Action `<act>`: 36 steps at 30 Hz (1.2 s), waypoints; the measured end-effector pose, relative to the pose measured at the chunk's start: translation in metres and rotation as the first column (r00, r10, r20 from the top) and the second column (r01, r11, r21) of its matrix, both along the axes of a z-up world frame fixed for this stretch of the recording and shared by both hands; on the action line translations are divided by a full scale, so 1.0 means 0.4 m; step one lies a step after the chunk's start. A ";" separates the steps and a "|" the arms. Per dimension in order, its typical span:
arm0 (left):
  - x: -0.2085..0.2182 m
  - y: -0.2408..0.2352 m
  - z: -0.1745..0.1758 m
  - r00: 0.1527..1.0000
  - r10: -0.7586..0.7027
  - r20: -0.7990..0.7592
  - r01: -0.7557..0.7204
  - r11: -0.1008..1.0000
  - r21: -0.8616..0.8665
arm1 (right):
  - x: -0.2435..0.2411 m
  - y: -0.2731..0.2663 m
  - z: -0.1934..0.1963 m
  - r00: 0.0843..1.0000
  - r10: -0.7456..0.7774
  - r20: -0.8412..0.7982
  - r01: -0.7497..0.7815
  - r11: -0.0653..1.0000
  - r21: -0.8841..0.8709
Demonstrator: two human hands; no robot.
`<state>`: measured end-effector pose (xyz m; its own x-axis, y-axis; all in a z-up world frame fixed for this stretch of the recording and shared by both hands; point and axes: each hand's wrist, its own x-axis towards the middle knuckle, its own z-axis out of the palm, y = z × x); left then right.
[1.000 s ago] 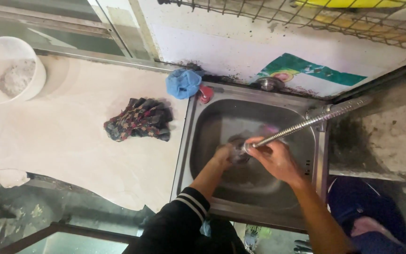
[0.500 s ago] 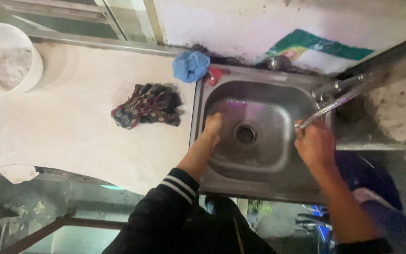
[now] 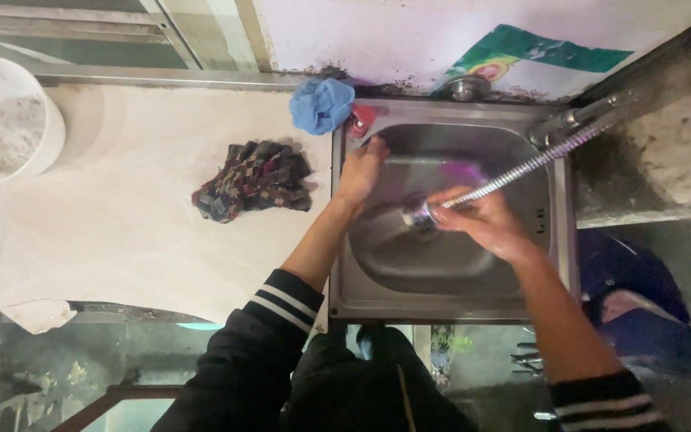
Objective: The person washes a dark patterned cloth in a stainless steel sink using running water from a flexible faucet. They repeatedly rinse, squeeze, and wring the cloth by hand throughout the clip.
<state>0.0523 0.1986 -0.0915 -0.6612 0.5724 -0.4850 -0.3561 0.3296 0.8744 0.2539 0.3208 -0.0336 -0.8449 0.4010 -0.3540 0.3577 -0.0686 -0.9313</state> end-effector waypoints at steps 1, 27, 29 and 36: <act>-0.001 -0.006 0.030 1.000 0.000 -0.007 0.000 1.000 -0.003 | -0.044 0.012 -0.059 1.000 0.000 -0.007 0.000 1.000 -0.003; 0.149 -0.007 0.039 0.924 -0.372 -0.094 0.356 0.922 -0.150 | 0.038 0.198 -0.086 0.824 -0.150 0.547 -0.423 0.480 0.768; 0.154 -0.010 -0.029 0.919 -0.389 -0.063 0.373 0.910 -0.181 | 0.063 0.151 0.018 0.791 -0.057 0.609 -0.479 0.561 0.675; 0.175 0.038 0.041 0.988 -0.138 -0.065 0.139 0.990 0.007 | -0.052 0.103 -0.025 0.971 0.208 0.116 -0.237 0.796 0.557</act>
<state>0.1222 0.2140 -0.0750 -0.6048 0.6655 -0.4374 -0.2510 0.3620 0.8978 0.2333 0.3618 -0.0437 -0.9239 0.3447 -0.1662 0.3420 0.5488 -0.7628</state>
